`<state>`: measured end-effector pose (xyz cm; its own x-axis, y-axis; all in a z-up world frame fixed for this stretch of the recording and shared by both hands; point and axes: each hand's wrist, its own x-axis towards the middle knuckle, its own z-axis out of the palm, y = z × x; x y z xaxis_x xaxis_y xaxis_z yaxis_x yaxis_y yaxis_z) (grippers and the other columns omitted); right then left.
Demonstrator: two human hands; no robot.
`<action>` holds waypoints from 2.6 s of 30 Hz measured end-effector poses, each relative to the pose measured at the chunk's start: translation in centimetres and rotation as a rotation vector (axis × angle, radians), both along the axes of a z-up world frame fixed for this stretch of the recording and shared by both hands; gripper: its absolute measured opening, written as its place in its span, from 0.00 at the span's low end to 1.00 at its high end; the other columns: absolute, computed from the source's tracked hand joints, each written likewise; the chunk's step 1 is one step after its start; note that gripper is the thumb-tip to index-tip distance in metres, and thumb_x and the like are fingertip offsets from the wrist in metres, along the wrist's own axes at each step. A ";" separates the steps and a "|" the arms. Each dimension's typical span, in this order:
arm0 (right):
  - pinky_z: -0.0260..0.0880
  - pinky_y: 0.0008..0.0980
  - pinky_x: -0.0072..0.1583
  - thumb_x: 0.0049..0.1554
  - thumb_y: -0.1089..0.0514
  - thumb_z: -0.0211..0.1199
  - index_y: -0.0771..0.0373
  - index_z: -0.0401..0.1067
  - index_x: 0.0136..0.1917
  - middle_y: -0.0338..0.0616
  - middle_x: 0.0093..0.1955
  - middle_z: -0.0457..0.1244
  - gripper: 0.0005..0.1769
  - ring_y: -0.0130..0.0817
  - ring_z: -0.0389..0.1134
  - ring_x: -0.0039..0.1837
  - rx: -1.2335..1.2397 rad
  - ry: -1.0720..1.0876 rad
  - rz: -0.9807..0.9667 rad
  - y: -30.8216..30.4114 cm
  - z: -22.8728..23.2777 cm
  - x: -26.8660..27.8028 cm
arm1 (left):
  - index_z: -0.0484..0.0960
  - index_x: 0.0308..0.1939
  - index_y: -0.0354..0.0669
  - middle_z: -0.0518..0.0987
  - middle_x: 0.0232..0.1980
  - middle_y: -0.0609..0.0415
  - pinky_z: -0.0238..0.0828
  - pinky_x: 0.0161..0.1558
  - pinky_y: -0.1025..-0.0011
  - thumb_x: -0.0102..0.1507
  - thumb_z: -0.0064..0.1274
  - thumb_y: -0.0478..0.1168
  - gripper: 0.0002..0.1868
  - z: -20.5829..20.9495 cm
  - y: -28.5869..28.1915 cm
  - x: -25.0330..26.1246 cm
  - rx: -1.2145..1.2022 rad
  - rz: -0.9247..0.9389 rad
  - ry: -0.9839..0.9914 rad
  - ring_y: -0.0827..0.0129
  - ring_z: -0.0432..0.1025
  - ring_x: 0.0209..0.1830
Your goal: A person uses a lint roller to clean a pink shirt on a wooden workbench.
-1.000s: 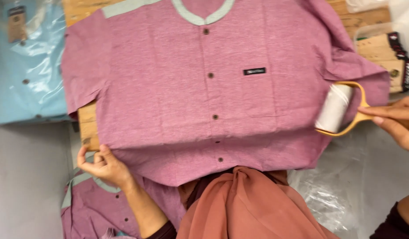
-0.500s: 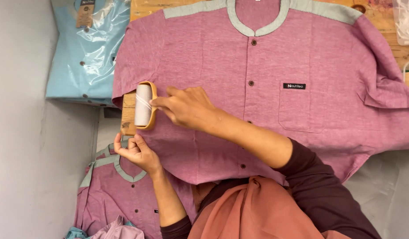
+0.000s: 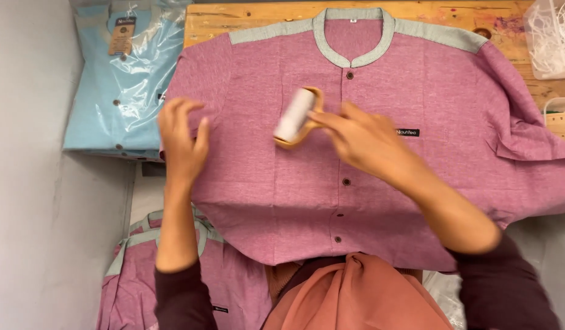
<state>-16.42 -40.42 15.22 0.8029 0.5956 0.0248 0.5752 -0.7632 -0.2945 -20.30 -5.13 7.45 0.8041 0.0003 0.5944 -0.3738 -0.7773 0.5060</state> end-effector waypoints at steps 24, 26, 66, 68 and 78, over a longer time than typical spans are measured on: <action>0.71 0.60 0.41 0.66 0.52 0.47 0.52 0.66 0.69 0.56 0.55 0.67 0.20 0.65 0.70 0.49 0.122 -0.105 -0.146 11.4 -4.2 14.3 | 0.82 0.63 0.60 0.70 0.64 0.57 0.58 0.54 0.52 0.71 0.46 0.40 0.18 -6.7 3.4 18.8 0.235 0.053 0.143 0.52 0.60 0.60; 0.70 0.60 0.37 0.66 0.52 0.48 0.53 0.67 0.69 0.56 0.54 0.67 0.19 0.65 0.70 0.44 0.125 -0.149 -0.135 12.3 -5.4 15.9 | 0.80 0.65 0.60 0.70 0.65 0.57 0.58 0.55 0.52 0.71 0.45 0.40 0.19 -6.3 3.4 18.8 0.236 0.059 0.147 0.52 0.60 0.60; 0.75 0.38 0.50 0.62 0.38 0.50 0.13 0.61 0.75 0.19 0.49 0.65 0.28 0.31 0.74 0.50 -0.468 0.261 -1.003 -21.4 4.4 -19.5 | 0.86 0.64 0.49 0.71 0.64 0.53 0.55 0.58 0.46 0.69 0.49 0.26 0.23 -6.3 3.6 18.4 0.311 -0.005 0.101 0.49 0.59 0.59; 0.77 0.40 0.49 0.62 0.37 0.49 0.13 0.61 0.74 0.19 0.50 0.65 0.28 0.33 0.74 0.51 -0.505 0.218 -0.962 -21.5 4.1 -19.2 | 0.86 0.64 0.50 0.71 0.64 0.53 0.55 0.58 0.46 0.69 0.48 0.25 0.23 -6.3 3.3 18.4 0.324 -0.005 0.093 0.49 0.59 0.59; 0.51 0.24 0.27 0.69 0.57 0.50 0.53 0.71 0.71 0.40 0.44 0.68 0.19 0.28 0.57 0.32 0.191 -0.150 -0.446 -14.5 -2.9 6.0 | 0.59 0.79 0.43 0.46 0.82 0.39 0.34 0.74 0.42 0.73 0.40 0.42 0.30 -2.7 0.0 17.1 0.460 0.155 0.602 0.41 0.45 0.80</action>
<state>-10.44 -54.89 12.37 0.9572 0.1694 0.2348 0.2527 -0.8846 -0.3920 -3.18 -5.10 4.72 0.9997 -0.0014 0.0224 -0.0059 -0.9796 0.2009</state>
